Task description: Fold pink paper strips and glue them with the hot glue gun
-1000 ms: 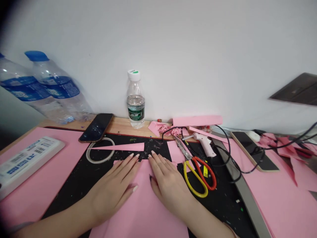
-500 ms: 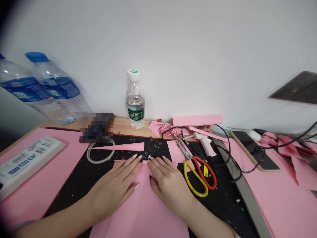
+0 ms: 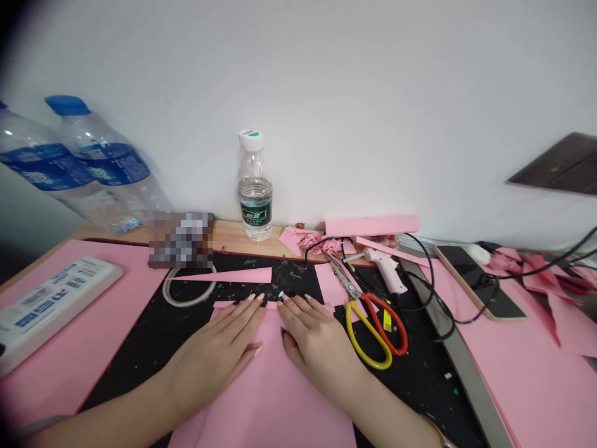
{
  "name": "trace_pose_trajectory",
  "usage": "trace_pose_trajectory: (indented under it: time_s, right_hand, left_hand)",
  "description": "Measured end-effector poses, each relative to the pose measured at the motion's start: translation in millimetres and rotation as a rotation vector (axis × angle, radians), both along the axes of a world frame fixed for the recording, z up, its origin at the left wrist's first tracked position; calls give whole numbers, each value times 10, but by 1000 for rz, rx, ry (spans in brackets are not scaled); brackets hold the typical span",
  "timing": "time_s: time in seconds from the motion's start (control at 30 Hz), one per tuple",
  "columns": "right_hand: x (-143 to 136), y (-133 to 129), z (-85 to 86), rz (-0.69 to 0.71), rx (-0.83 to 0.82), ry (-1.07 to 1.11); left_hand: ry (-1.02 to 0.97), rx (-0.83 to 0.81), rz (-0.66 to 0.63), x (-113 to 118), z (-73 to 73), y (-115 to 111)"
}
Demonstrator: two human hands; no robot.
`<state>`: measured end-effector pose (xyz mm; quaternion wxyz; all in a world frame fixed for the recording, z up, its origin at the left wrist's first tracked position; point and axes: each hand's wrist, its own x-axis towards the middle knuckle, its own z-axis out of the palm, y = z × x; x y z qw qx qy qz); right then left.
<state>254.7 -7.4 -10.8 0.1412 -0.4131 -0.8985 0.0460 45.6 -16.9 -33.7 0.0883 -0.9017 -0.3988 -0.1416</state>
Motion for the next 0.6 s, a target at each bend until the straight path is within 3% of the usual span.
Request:
trace_pose_trajectory:
  time_s: [0.6]
  right_hand:
    - [4,-17,2,5,-51,-81]
  left_hand:
    - [-13,-95,-5,-25,41,4]
